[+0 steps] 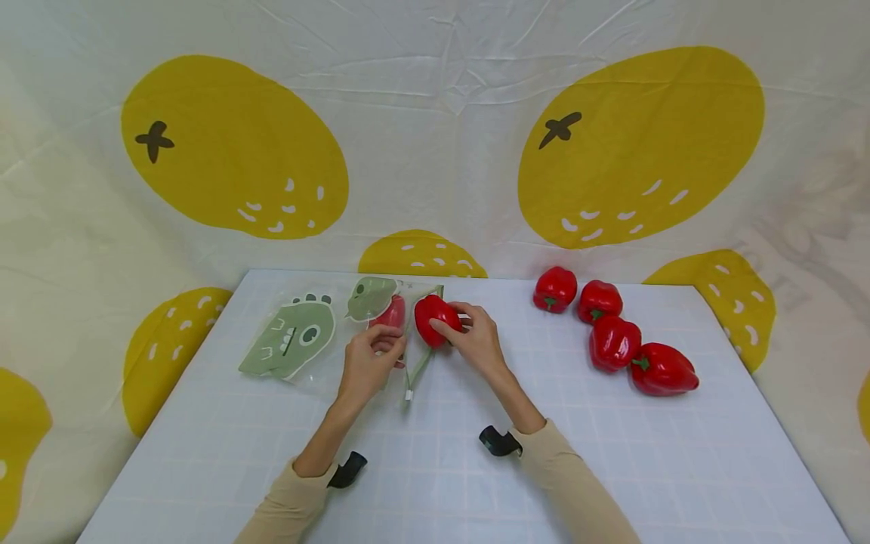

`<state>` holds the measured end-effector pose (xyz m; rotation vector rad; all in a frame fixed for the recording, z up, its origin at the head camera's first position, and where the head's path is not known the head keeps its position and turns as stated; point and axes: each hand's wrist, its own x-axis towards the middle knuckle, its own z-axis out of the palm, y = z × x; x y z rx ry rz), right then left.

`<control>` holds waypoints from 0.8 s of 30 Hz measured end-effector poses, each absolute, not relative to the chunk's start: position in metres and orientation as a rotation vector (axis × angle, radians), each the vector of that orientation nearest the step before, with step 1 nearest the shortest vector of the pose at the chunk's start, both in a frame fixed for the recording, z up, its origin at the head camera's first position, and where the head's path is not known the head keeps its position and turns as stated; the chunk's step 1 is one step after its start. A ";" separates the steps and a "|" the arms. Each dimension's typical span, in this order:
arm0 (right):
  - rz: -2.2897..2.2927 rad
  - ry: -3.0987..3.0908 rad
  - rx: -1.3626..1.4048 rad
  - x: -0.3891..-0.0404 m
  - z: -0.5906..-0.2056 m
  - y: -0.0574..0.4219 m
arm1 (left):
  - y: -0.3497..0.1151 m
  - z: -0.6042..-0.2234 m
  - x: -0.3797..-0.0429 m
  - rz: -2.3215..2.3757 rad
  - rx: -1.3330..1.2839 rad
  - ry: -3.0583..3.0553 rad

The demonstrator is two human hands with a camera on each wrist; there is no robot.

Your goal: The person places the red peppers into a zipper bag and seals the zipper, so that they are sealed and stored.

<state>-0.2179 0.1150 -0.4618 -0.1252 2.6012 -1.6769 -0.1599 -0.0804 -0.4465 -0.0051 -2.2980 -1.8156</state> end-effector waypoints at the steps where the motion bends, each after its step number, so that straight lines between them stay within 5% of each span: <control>1: -1.675 2.605 -0.120 -0.219 -0.462 0.113 | -0.080 -0.447 -0.160 -1.814 -0.011 -2.298; 24: -1.648 2.550 -0.161 -0.220 -0.460 0.094 | -0.082 -0.447 -0.160 -1.654 -0.061 -2.399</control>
